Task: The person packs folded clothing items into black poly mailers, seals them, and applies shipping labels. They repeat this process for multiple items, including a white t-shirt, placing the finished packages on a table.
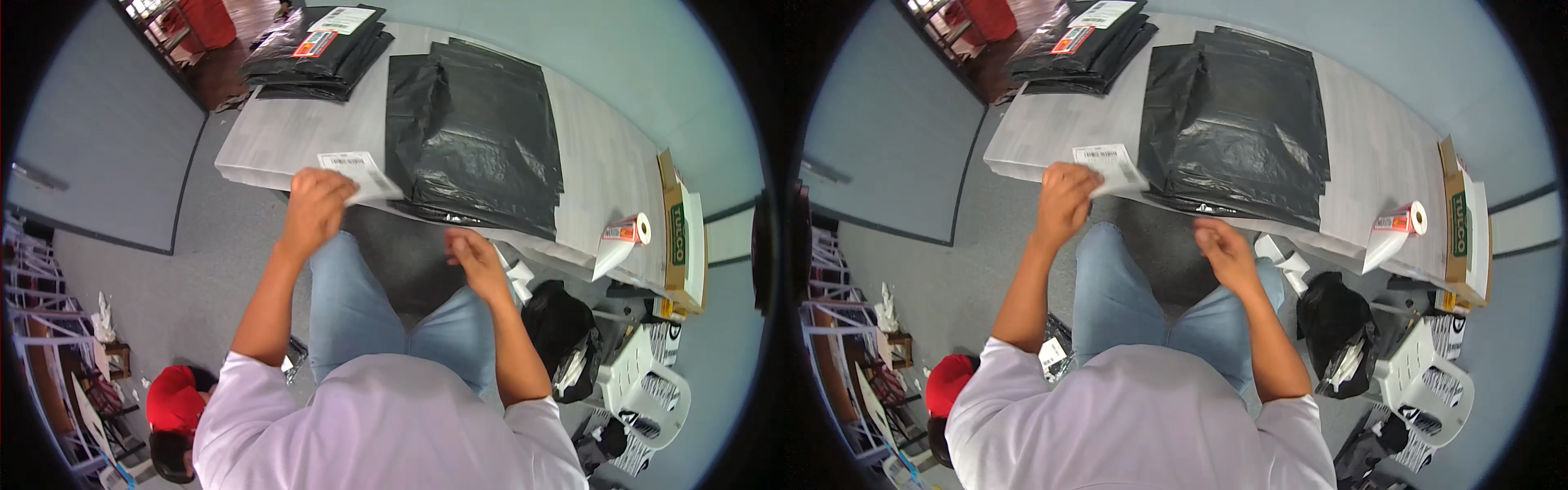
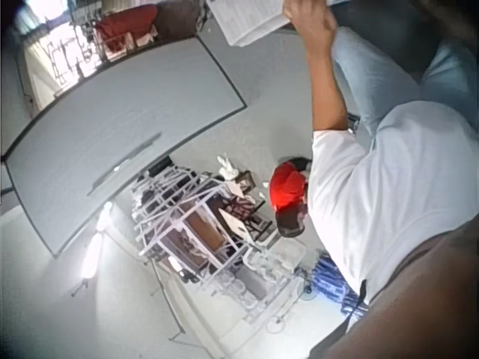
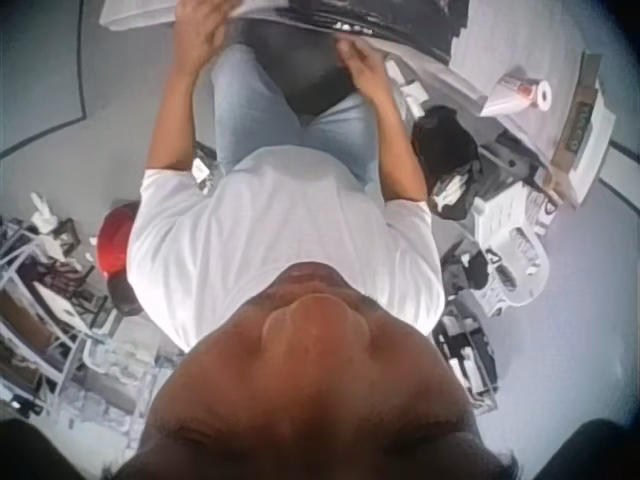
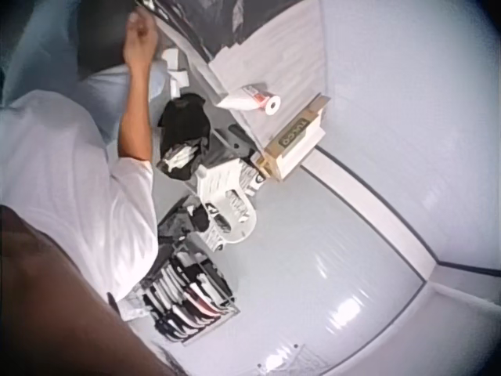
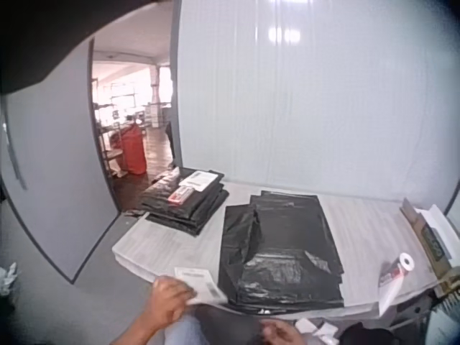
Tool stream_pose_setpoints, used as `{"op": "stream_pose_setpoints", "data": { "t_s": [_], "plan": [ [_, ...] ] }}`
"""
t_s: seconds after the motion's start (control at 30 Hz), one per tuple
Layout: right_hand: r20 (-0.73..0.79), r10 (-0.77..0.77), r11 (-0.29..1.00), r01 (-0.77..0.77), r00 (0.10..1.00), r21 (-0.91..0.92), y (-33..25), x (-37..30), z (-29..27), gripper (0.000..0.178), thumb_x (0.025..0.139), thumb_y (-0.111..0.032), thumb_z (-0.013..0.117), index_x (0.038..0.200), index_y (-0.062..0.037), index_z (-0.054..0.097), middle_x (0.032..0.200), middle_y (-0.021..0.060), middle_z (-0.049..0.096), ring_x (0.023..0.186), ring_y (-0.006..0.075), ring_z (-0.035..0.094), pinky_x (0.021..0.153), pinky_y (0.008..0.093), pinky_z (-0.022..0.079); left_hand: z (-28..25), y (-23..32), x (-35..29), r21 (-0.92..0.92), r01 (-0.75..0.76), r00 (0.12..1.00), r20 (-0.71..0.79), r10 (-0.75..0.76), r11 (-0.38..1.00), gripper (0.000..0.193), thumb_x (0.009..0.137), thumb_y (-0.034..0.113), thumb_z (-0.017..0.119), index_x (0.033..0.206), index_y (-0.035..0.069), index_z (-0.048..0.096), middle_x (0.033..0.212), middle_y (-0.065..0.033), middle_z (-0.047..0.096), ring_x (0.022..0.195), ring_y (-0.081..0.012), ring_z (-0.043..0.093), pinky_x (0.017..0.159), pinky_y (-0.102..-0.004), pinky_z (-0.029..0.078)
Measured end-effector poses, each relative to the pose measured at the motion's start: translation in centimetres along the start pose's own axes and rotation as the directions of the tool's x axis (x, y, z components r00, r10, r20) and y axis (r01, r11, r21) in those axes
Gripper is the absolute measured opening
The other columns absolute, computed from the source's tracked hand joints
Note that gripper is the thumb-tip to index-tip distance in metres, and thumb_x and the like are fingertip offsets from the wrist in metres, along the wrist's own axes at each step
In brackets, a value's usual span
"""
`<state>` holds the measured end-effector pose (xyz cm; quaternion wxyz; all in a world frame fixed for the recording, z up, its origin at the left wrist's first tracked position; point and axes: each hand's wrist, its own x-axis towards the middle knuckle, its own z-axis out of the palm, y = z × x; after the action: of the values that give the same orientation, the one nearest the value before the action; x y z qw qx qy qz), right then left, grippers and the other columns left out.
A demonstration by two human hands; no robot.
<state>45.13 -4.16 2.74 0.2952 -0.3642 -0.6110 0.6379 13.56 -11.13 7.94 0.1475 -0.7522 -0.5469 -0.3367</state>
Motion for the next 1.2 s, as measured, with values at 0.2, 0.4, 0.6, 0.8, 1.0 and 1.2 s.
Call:
{"op": "stream_pose_setpoints", "data": {
  "t_s": [0.2, 0.4, 0.6, 0.8, 1.0, 1.2],
  "plan": [
    [0.176, 0.179, 0.942, -0.220, 0.968, 0.254, -1.7, 1.8, 2.8, 0.028, 0.097, -0.027, 0.065, 0.109, -0.0018, 0.062, 0.094, 0.0031, 0.067, 0.077, 0.0125, 0.064, 0.066, 0.0277, 0.054, -1.4, 8.7, -1.3, -0.139, -0.246, 0.968, -0.076, 0.238, 0.959, 0.024, 0.065, 0.008, 0.070, 0.089, 0.011, 0.071, 0.096, -0.0002, 0.063, 0.093, -0.0212, 0.056, 0.088, -0.0433, 0.046],
    [0.199, 0.400, 0.781, -0.446, 0.895, 0.438, -0.9, -1.9, 1.5, 0.011, 0.096, -0.017, 0.065, 0.099, -0.0064, 0.065, 0.082, -0.0030, 0.066, 0.070, 0.0019, 0.058, 0.057, 0.0185, 0.045, 0.1, 10.7, -3.0, -0.316, -0.325, 0.932, 0.053, 0.358, 0.892, 0.024, 0.066, 0.015, 0.067, 0.089, 0.010, 0.066, 0.097, -0.0014, 0.059, 0.093, -0.0209, 0.054, 0.089, -0.0394, 0.046],
    [0.261, 0.329, 0.934, -0.353, 0.908, 0.049, 1.7, -5.3, -1.5, 0.015, 0.090, -0.017, 0.070, 0.099, -0.0048, 0.070, 0.094, 0.0004, 0.071, 0.089, 0.0117, 0.063, 0.082, 0.0299, 0.050, 1.9, 14.3, -2.4, -0.503, -0.344, 0.814, 0.261, 0.519, 0.793, 0.037, 0.068, 0.025, 0.076, 0.101, 0.011, 0.066, 0.105, -0.0038, 0.059, 0.098, -0.0260, 0.054, 0.093, -0.0442, 0.044],
    [0.268, 0.054, 0.355, 0.233, 0.962, -0.905, -7.7, -9.2, -3.7, 0.013, 0.088, -0.013, 0.063, 0.099, -0.0102, 0.069, 0.100, 0.0029, 0.069, 0.116, 0.0258, 0.052, 0.105, 0.0626, 0.030, 0.6, 14.3, 4.3, -0.653, -0.094, 0.839, 0.354, 0.413, 0.751, 0.051, 0.082, 0.030, 0.076, 0.125, 0.012, 0.057, 0.131, -0.0073, 0.057, 0.125, -0.0303, 0.049, 0.109, -0.0505, 0.032],
    [0.325, -0.058, 0.515, 0.307, 0.944, -0.800, -15.3, -9.0, -8.8, 0.009, 0.085, -0.013, 0.067, 0.092, -0.0078, 0.067, 0.088, 0.0064, 0.067, 0.097, 0.0278, 0.058, 0.098, 0.0456, 0.038, 2.6, 14.7, 6.4, -0.760, 0.370, 0.718, 0.599, 0.356, 0.534, 0.050, 0.086, 0.014, 0.070, 0.133, 0.012, 0.053, 0.117, -0.0087, 0.066, 0.112, -0.0277, 0.064, 0.095, -0.0419, 0.048],
    [0.384, -0.076, 0.626, 0.344, 0.920, -0.700, -15.5, -7.0, -12.2, 0.014, 0.090, -0.018, 0.065, 0.094, -0.0045, 0.067, 0.079, 0.0119, 0.066, 0.075, 0.0293, 0.062, 0.073, 0.0390, 0.046, 2.5, 14.9, 8.3, -0.846, 0.234, 0.802, 0.446, 0.396, 0.478, 0.032, 0.084, 0.002, 0.067, 0.115, 0.010, 0.068, 0.098, -0.0100, 0.073, 0.086, -0.0276, 0.071, 0.075, -0.0363, 0.055]
  ]
}}
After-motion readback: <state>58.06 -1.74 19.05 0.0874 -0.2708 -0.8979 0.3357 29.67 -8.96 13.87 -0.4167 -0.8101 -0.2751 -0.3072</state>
